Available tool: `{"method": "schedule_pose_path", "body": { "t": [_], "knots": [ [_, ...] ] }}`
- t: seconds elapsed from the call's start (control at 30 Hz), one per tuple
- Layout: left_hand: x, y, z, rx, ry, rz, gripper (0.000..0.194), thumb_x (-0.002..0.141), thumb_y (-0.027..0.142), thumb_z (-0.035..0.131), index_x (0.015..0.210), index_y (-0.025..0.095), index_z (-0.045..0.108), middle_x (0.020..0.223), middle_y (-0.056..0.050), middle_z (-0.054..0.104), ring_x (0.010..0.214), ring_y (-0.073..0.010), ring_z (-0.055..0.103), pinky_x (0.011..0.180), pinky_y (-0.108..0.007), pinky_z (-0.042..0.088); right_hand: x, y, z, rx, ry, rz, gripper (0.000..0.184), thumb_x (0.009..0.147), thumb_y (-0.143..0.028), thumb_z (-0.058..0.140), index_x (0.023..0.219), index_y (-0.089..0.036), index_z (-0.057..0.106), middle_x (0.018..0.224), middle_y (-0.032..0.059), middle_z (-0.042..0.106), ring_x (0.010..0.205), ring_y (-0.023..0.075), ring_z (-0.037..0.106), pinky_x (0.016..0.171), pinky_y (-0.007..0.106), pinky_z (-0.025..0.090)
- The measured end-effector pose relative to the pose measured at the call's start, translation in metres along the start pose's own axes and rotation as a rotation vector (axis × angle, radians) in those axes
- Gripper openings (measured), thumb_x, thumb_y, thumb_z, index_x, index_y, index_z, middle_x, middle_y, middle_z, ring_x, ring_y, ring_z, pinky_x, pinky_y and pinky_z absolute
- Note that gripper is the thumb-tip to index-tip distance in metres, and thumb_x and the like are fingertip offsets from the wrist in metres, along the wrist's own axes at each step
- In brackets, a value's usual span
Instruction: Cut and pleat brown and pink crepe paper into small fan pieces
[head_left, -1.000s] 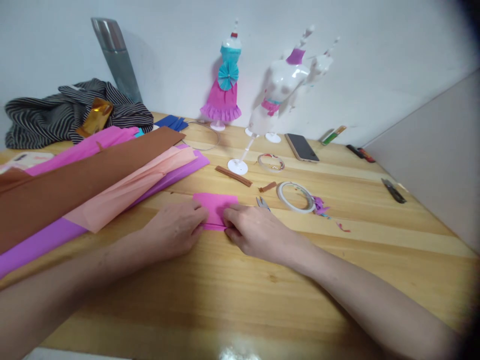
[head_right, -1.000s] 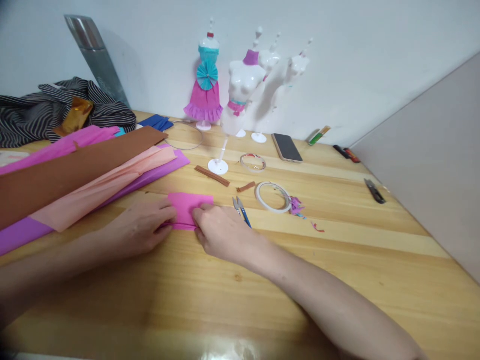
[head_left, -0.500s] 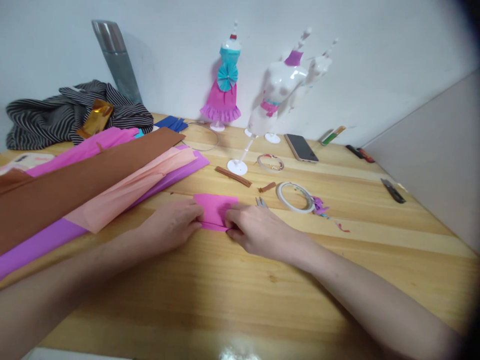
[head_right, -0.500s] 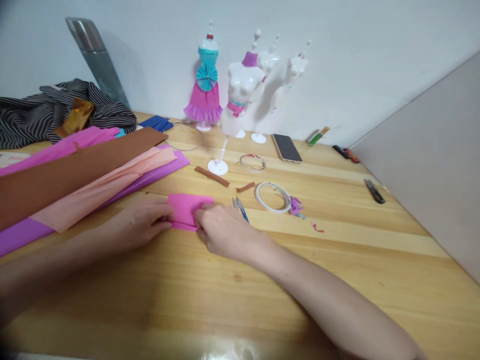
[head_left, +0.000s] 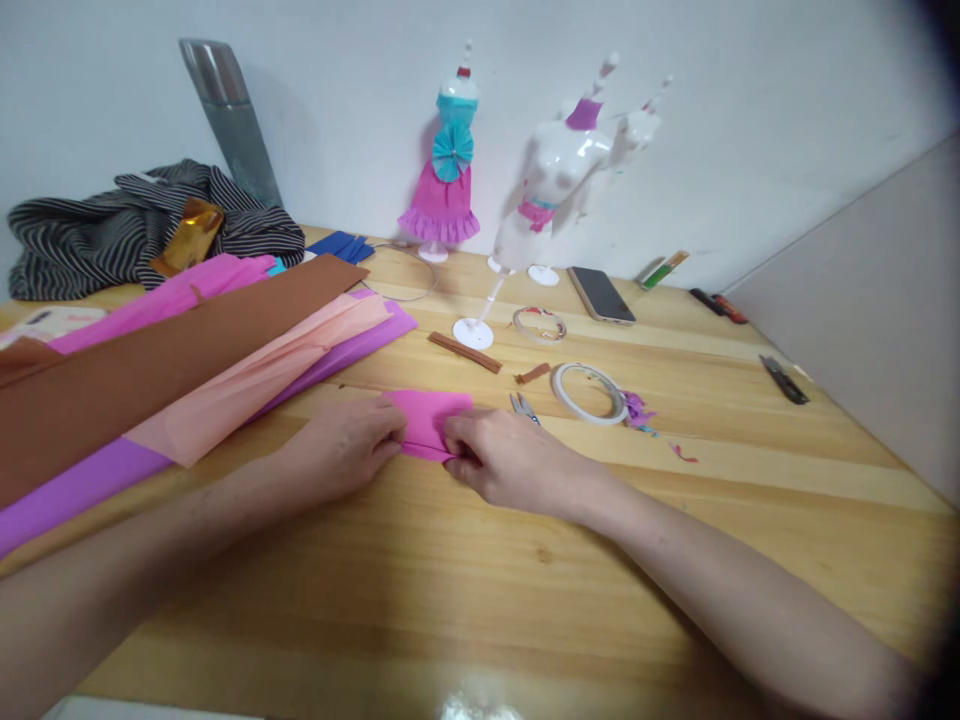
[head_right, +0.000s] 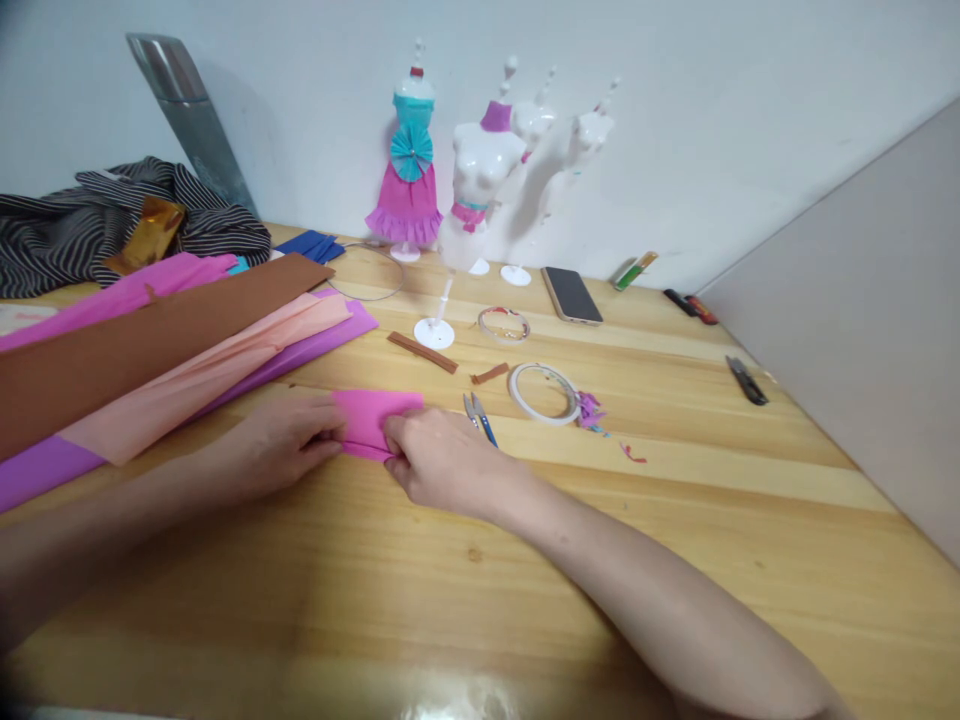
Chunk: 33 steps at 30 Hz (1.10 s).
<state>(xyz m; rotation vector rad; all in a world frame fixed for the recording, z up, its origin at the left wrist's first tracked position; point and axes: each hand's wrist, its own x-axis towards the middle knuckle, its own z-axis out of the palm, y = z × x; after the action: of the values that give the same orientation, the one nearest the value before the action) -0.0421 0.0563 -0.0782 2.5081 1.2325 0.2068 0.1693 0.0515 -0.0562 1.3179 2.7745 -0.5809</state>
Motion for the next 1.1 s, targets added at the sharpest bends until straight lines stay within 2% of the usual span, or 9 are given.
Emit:
{"method": "schedule_pose_path", "body": {
  "t": [0.27, 0.47, 0.73, 1.1],
  "knots": [
    [0.001, -0.001, -0.001, -0.081, 0.023, -0.052, 0.014, 0.077, 0.017, 0.053, 0.064, 0.016, 0.057, 0.064, 0.001, 0.056, 0.064, -0.0132, 0.045, 0.06, -0.026, 0.028, -0.002, 0.005, -0.004, 0.06, -0.023, -0.012, 0.005, 0.078, -0.017, 0.05, 0.074, -0.018, 0.052, 0.069, 0.0, 0.056, 0.06, 0.0102, 0.045, 0.053, 0.023, 0.023],
    [0.003, 0.001, -0.005, -0.104, 0.013, -0.093, 0.013, 0.077, 0.018, 0.055, 0.064, 0.016, 0.058, 0.065, 0.001, 0.057, 0.064, -0.013, 0.047, 0.061, -0.026, 0.03, 0.0, 0.006, -0.004, 0.009, -0.007, 0.026, 0.006, 0.078, -0.016, 0.052, 0.073, -0.018, 0.053, 0.067, 0.0003, 0.056, 0.06, 0.0107, 0.045, 0.053, 0.024, 0.023],
    [0.004, 0.002, -0.008, -0.253, -0.012, -0.211, 0.009, 0.074, 0.018, 0.058, 0.065, 0.016, 0.058, 0.065, 0.002, 0.059, 0.063, -0.0125, 0.051, 0.058, -0.024, 0.034, 0.004, 0.011, -0.007, 0.091, -0.041, 0.109, 0.004, 0.075, -0.018, 0.062, 0.074, -0.018, 0.057, 0.07, -0.0013, 0.058, 0.062, 0.0101, 0.049, 0.055, 0.023, 0.025],
    [0.002, 0.002, -0.005, -0.198, 0.045, -0.25, 0.006, 0.074, 0.02, 0.06, 0.077, 0.016, 0.064, 0.072, 0.0, 0.062, 0.069, -0.0152, 0.052, 0.062, -0.027, 0.036, 0.007, 0.011, -0.011, 0.181, -0.024, 0.168, 0.014, 0.07, -0.02, 0.067, 0.073, -0.018, 0.053, 0.07, -0.0033, 0.055, 0.061, 0.0091, 0.044, 0.054, 0.022, 0.022]
  ]
}}
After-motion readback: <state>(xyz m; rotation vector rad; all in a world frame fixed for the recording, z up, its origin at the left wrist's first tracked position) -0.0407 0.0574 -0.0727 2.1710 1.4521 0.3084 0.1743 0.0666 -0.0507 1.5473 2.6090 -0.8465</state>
